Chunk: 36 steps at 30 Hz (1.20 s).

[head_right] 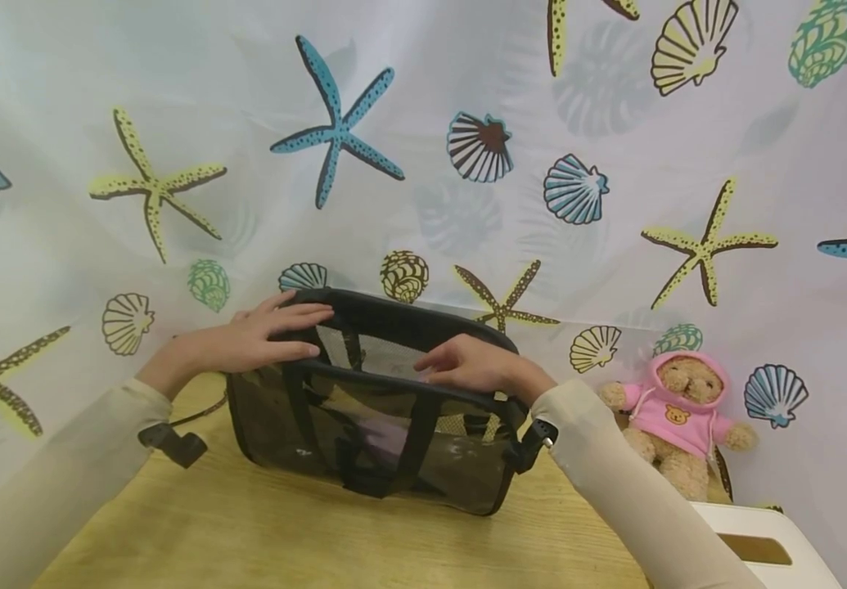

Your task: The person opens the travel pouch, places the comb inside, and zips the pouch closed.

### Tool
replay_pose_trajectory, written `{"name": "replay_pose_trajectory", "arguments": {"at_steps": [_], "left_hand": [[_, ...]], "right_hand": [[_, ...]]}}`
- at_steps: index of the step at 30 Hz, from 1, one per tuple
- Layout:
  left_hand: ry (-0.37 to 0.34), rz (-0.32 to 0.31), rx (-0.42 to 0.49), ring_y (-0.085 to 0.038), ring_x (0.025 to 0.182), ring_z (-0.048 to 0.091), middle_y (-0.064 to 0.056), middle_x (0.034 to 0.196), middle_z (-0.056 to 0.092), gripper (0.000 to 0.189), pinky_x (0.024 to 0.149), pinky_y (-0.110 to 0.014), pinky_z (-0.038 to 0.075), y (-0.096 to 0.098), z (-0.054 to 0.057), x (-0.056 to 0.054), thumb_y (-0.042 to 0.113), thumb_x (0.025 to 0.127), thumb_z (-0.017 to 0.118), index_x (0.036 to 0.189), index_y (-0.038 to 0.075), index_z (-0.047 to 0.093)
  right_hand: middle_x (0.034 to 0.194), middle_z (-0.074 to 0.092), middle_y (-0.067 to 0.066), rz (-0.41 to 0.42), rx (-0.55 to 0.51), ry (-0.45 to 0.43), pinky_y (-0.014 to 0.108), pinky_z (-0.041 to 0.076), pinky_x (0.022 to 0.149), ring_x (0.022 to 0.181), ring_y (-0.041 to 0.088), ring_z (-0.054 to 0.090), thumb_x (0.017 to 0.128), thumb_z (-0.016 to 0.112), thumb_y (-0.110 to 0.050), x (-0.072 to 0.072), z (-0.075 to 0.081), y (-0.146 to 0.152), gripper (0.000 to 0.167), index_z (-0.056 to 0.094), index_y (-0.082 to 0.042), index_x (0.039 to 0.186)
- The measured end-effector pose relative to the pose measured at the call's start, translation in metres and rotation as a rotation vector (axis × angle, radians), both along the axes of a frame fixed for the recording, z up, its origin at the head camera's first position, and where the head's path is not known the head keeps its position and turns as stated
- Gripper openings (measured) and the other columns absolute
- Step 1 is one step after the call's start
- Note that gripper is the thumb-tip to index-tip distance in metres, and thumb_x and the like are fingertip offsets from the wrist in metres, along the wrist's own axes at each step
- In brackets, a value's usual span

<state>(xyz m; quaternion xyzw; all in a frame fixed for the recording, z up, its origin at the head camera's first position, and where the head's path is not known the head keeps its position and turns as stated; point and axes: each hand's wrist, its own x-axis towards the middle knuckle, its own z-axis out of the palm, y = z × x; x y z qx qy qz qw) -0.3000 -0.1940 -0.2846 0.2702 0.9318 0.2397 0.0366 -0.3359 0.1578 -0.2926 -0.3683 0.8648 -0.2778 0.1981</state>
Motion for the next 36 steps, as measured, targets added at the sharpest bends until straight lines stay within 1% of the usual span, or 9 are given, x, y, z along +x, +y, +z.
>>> {"name": "replay_pose_trajectory", "arguments": {"at_steps": [6,10,13,18,23,26,30,33,36], "left_hand": [[0.006,0.000,-0.003,-0.044,0.160,-0.011,-0.007,0.174,0.017,0.075,0.114,-0.082,-0.001,0.000,-0.001,-0.001,0.053,0.101,0.051,0.165,0.021,0.027],[0.022,0.010,0.013,-0.045,0.160,-0.009,-0.008,0.173,0.020,0.075,0.113,-0.083,0.000,-0.002,-0.006,-0.002,0.052,0.101,0.052,0.164,0.021,0.028],[0.069,0.040,0.054,-0.043,0.160,-0.001,-0.006,0.170,0.029,0.078,0.113,-0.081,0.005,0.000,-0.010,-0.004,0.052,0.100,0.055,0.166,0.022,0.024],[0.187,0.104,0.224,-0.037,0.156,0.025,-0.008,0.159,0.044,0.087,0.118,-0.071,0.022,0.004,-0.017,-0.003,0.047,0.099,0.064,0.167,0.025,0.015],[0.327,0.170,0.415,-0.034,0.135,0.046,-0.014,0.138,0.051,0.079,0.110,-0.061,0.039,0.001,-0.027,0.006,0.038,0.097,0.070,0.163,0.022,0.030],[0.431,0.214,0.511,-0.027,0.113,0.049,-0.015,0.121,0.052,0.063,0.094,-0.048,0.043,-0.002,-0.034,0.012,0.028,0.096,0.071,0.151,0.012,0.045],[0.543,0.260,0.629,-0.017,0.091,0.045,-0.006,0.099,0.050,0.033,0.075,-0.033,0.039,-0.008,-0.049,0.018,0.016,0.095,0.072,0.122,0.004,0.059],[0.570,0.277,0.683,-0.011,0.084,0.047,0.000,0.092,0.052,0.022,0.070,-0.026,0.040,-0.015,-0.062,0.021,0.014,0.093,0.074,0.110,0.006,0.063],[0.564,0.282,0.730,-0.009,0.084,0.051,0.000,0.092,0.056,0.023,0.069,-0.019,0.044,-0.020,-0.077,0.023,0.010,0.090,0.078,0.109,0.008,0.065]], "right_hand": [[0.131,0.071,0.011,-0.051,-0.024,-0.025,0.032,0.059,0.085,0.104,0.014,0.070,0.107,0.058,-0.021,0.002,0.011,0.005,0.036,0.063,-0.012,0.141],[0.121,0.074,0.011,-0.053,-0.067,-0.073,0.035,0.061,0.087,0.102,0.016,0.072,0.107,0.057,-0.017,0.004,0.017,0.005,0.032,0.065,-0.007,0.135],[0.110,0.075,0.011,-0.053,-0.106,-0.098,0.040,0.062,0.084,0.093,0.017,0.073,0.106,0.058,-0.015,0.005,0.025,0.001,0.025,0.067,-0.005,0.127],[0.098,0.071,0.015,-0.040,-0.160,-0.092,0.050,0.061,0.084,0.085,0.022,0.073,0.106,0.059,-0.017,0.008,0.047,-0.010,0.022,0.068,0.000,0.116],[0.097,0.069,0.024,-0.001,-0.166,-0.019,0.044,0.063,0.082,0.083,0.026,0.073,0.108,0.055,-0.022,0.014,0.071,-0.031,0.030,0.067,0.005,0.110],[0.095,0.069,0.024,0.001,-0.141,0.032,0.042,0.063,0.079,0.084,0.034,0.073,0.107,0.056,-0.027,0.019,0.082,-0.048,0.033,0.068,0.004,0.105],[0.094,0.069,0.019,0.006,-0.065,0.103,0.040,0.063,0.076,0.082,0.037,0.072,0.105,0.061,-0.029,0.021,0.090,-0.077,0.030,0.071,-0.001,0.108],[0.094,0.070,0.013,0.016,0.006,0.157,0.035,0.062,0.072,0.076,0.029,0.071,0.104,0.063,-0.028,0.019,0.093,-0.103,0.026,0.072,-0.005,0.111],[0.094,0.073,0.009,0.018,0.078,0.201,0.031,0.061,0.069,0.072,0.023,0.070,0.103,0.064,-0.027,0.014,0.094,-0.127,0.023,0.073,-0.009,0.112]]}}
